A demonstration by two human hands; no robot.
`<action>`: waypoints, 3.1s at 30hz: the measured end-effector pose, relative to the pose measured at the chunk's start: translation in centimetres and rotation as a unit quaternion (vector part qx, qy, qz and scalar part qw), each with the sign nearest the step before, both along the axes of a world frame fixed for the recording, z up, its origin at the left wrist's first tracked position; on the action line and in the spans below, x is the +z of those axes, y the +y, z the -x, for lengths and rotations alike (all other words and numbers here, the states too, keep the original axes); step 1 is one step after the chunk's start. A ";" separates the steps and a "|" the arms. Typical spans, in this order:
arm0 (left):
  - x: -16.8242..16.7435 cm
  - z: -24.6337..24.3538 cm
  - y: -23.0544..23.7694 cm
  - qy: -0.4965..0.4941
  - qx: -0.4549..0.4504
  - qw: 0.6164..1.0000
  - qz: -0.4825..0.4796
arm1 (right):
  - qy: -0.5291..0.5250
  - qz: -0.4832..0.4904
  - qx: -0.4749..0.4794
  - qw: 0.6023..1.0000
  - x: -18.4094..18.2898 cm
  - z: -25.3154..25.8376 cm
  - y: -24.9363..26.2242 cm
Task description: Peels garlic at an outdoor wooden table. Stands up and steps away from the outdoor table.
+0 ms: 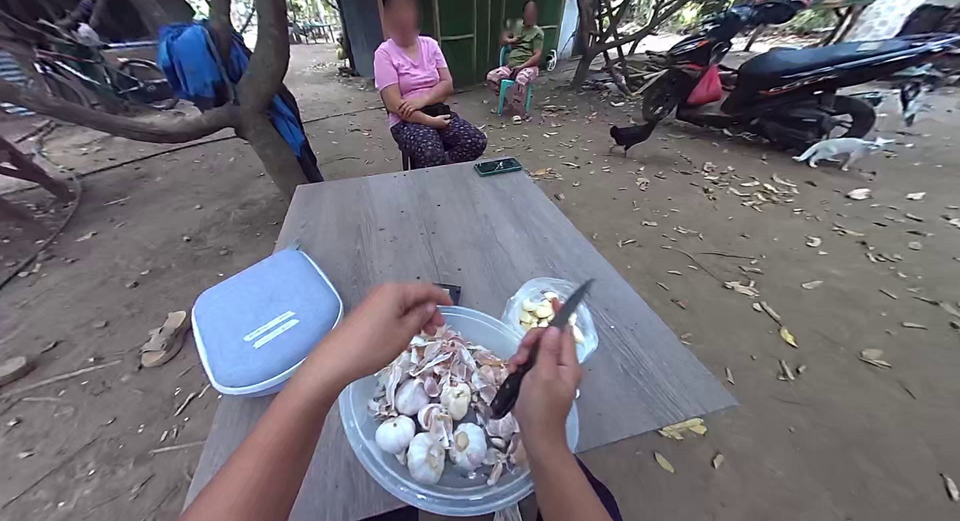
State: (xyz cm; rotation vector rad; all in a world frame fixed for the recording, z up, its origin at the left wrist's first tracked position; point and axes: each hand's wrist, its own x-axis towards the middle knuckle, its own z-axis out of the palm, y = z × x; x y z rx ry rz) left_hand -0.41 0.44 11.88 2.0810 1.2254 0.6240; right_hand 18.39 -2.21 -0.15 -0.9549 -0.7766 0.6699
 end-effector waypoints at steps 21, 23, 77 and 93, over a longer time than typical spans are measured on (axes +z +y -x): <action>-7.1 -0.4 6.9 0.049 -0.042 0.988 0.139 | 0.065 -0.027 -0.104 0.992 0.8 -0.5 0.0; -7.0 0.1 6.7 0.098 -0.031 0.989 0.105 | 0.063 -0.028 -0.103 0.992 0.8 -0.5 0.0; -9.8 -10.3 -3.3 0.400 -0.233 0.883 0.077 | 0.099 -0.075 -0.105 0.987 7.5 -8.1 -5.3; -9.7 -9.7 -2.8 0.188 -0.145 0.967 0.090 | 0.099 -0.063 -0.025 0.993 8.4 -6.7 -5.2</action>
